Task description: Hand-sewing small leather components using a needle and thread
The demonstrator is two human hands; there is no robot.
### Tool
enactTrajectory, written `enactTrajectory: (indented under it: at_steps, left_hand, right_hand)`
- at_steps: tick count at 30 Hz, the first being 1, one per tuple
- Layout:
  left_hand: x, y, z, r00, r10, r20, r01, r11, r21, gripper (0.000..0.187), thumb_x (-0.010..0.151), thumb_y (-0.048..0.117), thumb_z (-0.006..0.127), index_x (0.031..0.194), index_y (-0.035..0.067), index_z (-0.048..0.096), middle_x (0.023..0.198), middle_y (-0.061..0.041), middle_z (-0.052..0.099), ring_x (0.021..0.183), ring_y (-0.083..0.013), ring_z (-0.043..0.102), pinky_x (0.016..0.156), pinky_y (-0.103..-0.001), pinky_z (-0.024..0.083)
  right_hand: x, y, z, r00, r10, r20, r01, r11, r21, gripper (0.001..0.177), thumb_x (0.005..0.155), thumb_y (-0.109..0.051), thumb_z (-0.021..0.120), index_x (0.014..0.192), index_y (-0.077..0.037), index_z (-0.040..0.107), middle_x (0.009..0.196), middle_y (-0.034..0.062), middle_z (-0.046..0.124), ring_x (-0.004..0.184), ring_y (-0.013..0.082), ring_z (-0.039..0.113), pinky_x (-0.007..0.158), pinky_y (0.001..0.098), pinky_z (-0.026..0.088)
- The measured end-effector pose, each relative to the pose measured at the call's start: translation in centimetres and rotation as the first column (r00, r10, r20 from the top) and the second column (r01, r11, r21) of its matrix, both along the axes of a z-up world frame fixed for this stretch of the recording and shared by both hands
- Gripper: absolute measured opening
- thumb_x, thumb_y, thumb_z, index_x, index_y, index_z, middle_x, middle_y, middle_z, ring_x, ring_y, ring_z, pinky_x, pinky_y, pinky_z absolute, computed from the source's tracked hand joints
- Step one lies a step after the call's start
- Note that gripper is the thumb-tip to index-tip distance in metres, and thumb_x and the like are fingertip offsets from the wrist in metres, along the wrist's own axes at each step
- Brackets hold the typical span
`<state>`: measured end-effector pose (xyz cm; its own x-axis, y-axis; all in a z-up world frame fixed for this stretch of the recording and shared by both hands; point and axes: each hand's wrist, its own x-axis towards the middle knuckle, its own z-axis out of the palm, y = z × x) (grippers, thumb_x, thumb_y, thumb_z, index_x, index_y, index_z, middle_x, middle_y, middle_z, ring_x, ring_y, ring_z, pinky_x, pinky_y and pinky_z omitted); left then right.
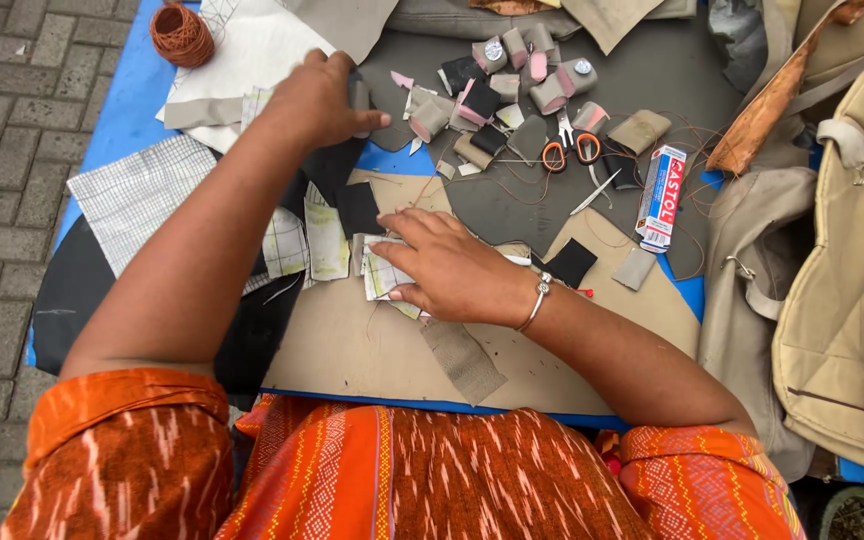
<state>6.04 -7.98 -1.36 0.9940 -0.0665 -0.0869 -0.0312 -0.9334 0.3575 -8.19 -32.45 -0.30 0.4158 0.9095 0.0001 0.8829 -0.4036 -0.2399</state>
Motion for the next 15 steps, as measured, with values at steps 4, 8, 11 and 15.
enactTrajectory:
  at_steps: [4, 8, 11, 15]
  left_hand:
    - [2.2, -0.9, -1.1, 0.992, -0.003, 0.126, 0.013, 0.997, -0.081, 0.066, 0.082, 0.025, 0.079, 0.140, 0.009, 0.053, 0.135, -0.020, 0.042, 0.121, -0.0425, 0.046, 0.091, -0.054, 0.049]
    - [3.5, -3.0, 0.1, 0.986, -0.014, 0.165, 0.017, 1.000, -0.015, 0.059, 0.084, 0.039, 0.079, 0.141, 0.032, 0.065, 0.162, -0.023, 0.019, 0.146, -0.0444, 0.020, 0.115, -0.061, 0.026]
    - [5.6, -3.6, -2.0, 1.000, -0.014, 0.020, 0.011, 0.990, 0.140, 0.073, 0.081, 0.057, 0.074, 0.150, 0.041, 0.055, 0.168, -0.023, -0.005, 0.155, -0.0462, 0.001, 0.118, -0.059, 0.018]
    - [9.4, -1.4, -3.8, 0.966, 0.015, 0.257, -0.079, 0.968, 0.240, 0.081, 0.095, 0.050, 0.067, 0.158, 0.007, 0.039, 0.163, -0.007, 0.034, 0.147, -0.0330, 0.028, 0.108, -0.059, 0.029]
  right_hand:
    - [-0.6, -1.6, -0.2, 0.999, -0.019, 0.035, 0.019, 1.000, -0.002, 0.062, 0.091, -0.038, 0.071, 0.142, -0.006, 0.055, 0.153, 0.0226, 0.043, 0.142, 0.0403, 0.038, 0.115, 0.0534, 0.031]
    - [-0.6, -2.6, -0.7, 0.999, -0.037, -0.001, 0.037, 0.999, 0.009, 0.059, 0.089, -0.036, 0.075, 0.139, -0.007, 0.057, 0.151, 0.0227, 0.043, 0.140, 0.0420, 0.039, 0.113, 0.0557, 0.033]
    - [-0.3, -3.0, -1.2, 0.996, -0.051, -0.074, 0.052, 0.999, 0.015, 0.058, 0.094, -0.038, 0.070, 0.142, -0.008, 0.056, 0.154, 0.0228, 0.041, 0.144, 0.0426, 0.036, 0.117, 0.0566, 0.028]
    - [0.3, -3.6, -1.1, 0.995, -0.066, -0.080, 0.069, 0.997, 0.037, 0.057, 0.095, -0.038, 0.068, 0.141, -0.007, 0.057, 0.152, 0.0230, 0.043, 0.142, 0.0417, 0.038, 0.116, 0.0551, 0.030]
